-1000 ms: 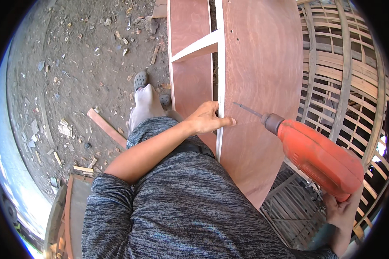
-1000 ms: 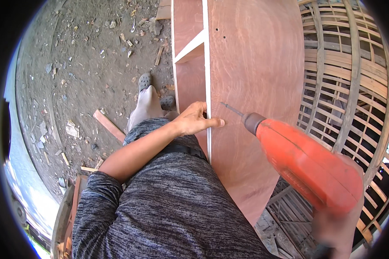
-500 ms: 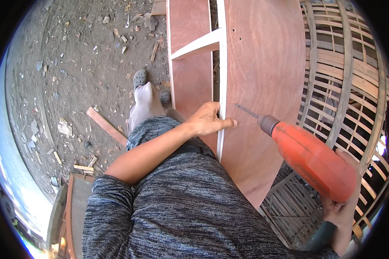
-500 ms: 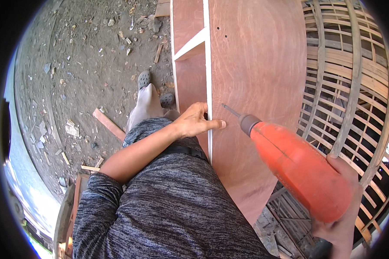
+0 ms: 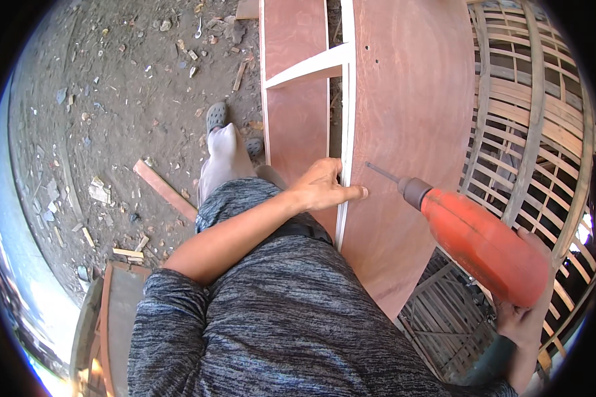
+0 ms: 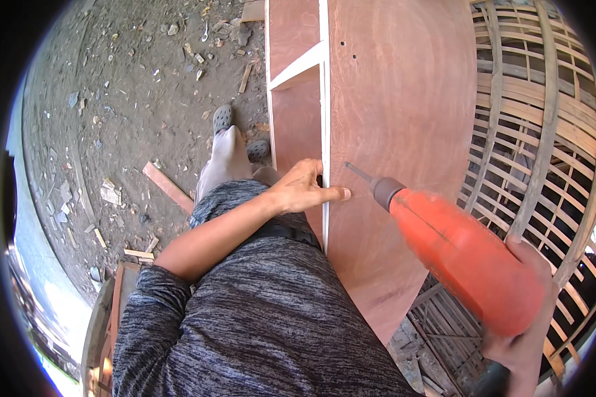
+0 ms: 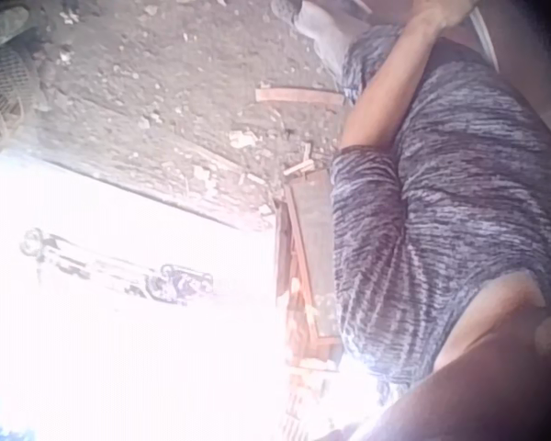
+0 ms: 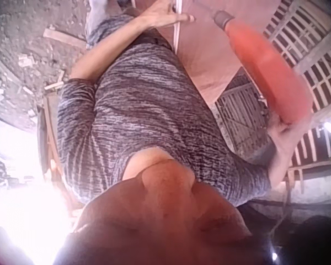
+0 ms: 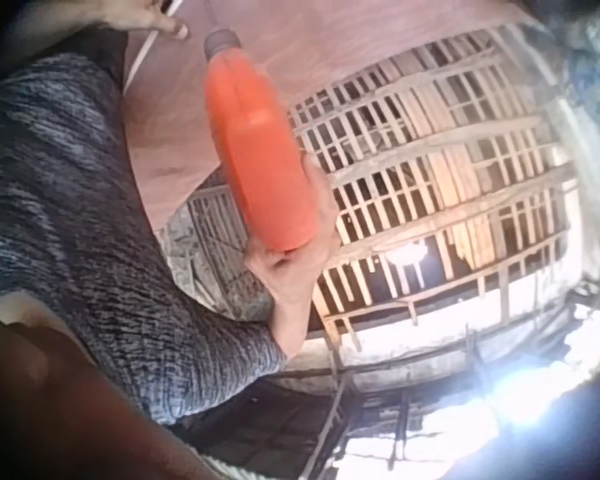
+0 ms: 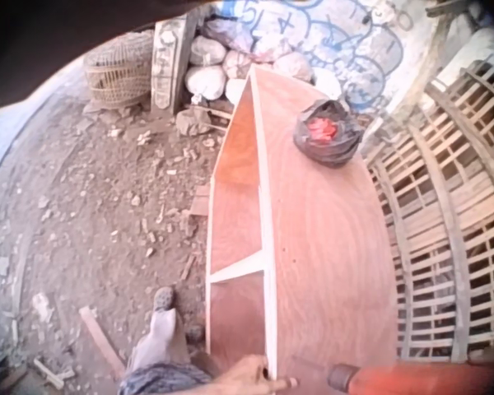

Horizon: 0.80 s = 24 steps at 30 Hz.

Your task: The person positions a wooden strip onto a cabinet frame, drills pilot holes using a power drill, and retrieves screws from a plastic bag to fasten the strip to the cabinet with the drill.

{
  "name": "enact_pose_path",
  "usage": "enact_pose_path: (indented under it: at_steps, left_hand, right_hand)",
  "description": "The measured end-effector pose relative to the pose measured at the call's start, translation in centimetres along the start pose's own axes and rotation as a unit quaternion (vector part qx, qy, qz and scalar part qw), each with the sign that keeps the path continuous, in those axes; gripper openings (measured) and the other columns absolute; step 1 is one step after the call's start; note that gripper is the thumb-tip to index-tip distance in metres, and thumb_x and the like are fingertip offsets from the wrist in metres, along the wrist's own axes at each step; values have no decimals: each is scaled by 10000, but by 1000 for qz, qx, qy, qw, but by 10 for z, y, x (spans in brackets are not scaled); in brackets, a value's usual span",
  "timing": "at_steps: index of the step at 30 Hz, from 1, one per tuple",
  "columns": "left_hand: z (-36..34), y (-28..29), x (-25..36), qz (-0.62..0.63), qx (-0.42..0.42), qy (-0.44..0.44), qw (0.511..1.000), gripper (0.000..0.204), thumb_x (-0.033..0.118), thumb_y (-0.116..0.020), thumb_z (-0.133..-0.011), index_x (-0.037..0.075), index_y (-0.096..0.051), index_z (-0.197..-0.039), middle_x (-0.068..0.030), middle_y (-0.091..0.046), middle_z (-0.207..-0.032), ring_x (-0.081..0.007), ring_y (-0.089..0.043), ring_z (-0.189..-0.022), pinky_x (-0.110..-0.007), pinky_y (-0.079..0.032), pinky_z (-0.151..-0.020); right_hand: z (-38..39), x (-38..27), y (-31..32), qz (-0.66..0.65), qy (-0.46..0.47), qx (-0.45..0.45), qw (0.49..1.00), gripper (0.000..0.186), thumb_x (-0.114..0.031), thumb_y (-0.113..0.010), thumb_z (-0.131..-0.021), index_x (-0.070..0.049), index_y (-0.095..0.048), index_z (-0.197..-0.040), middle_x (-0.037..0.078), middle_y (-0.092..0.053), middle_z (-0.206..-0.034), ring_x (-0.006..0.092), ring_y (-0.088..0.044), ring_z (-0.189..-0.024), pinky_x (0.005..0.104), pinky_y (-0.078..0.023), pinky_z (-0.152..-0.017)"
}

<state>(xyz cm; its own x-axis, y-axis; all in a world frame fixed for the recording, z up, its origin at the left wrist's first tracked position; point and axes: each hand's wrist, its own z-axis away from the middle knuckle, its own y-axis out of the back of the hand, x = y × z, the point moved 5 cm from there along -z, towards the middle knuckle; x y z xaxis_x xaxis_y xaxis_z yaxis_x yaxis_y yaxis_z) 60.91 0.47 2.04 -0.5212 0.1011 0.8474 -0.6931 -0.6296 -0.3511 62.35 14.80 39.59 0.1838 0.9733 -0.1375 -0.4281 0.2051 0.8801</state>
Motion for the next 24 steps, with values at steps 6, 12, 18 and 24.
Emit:
enact_pose_path:
  at_steps: [6, 12, 18, 24]
  left_hand:
    - [0, -2, 8, -17, -27, 9, 999, 445, 306, -752, -814, -23, -679, -1105, -149, -705, -963, -232, -651, -916, -372, -509, -844]
    - [6, 1, 12, 46, 1, -22, 999, 458, 300, -759, -803, -17, -676, -1123, -145, -703, -981, -220, -647, -934, -360, -506, -854]
    - [-2, -5, -5, 122, -45, -5, 992, 473, 270, -769, -794, -15, -659, -1155, -120, -695, -1033, -189, -629, -983, -340, -479, -914]
    - [-11, -5, -18, 120, -103, 18, 987, 601, 255, -808, -745, -37, -598, -1226, -127, -667, -1086, -209, -607, -1057, -347, -454, -977]
  right_hand:
    - [10, 4, 1, -3, -57, 38, 998, 661, -171, -642, -734, 111, -479, -1310, 249, -536, -1307, 352, -539, -1223, 418, -393, -1054]
    - [4, 7, 1, -21, -28, 30, 999, 653, -191, -683, -749, 99, -496, -1304, 248, -508, -1342, 363, -528, -1231, 427, -380, -1063]
    - [5, 11, -1, -16, -31, 16, 999, 618, -217, -704, -796, 61, -510, -1313, 239, -488, -1365, 361, -482, -1278, 448, -352, -1079]
    - [10, 15, -1, -7, 6, -9, 1000, 677, -165, -730, -843, 44, -388, -1389, 204, -427, -1428, 312, -474, -1294, 417, -365, -1086]
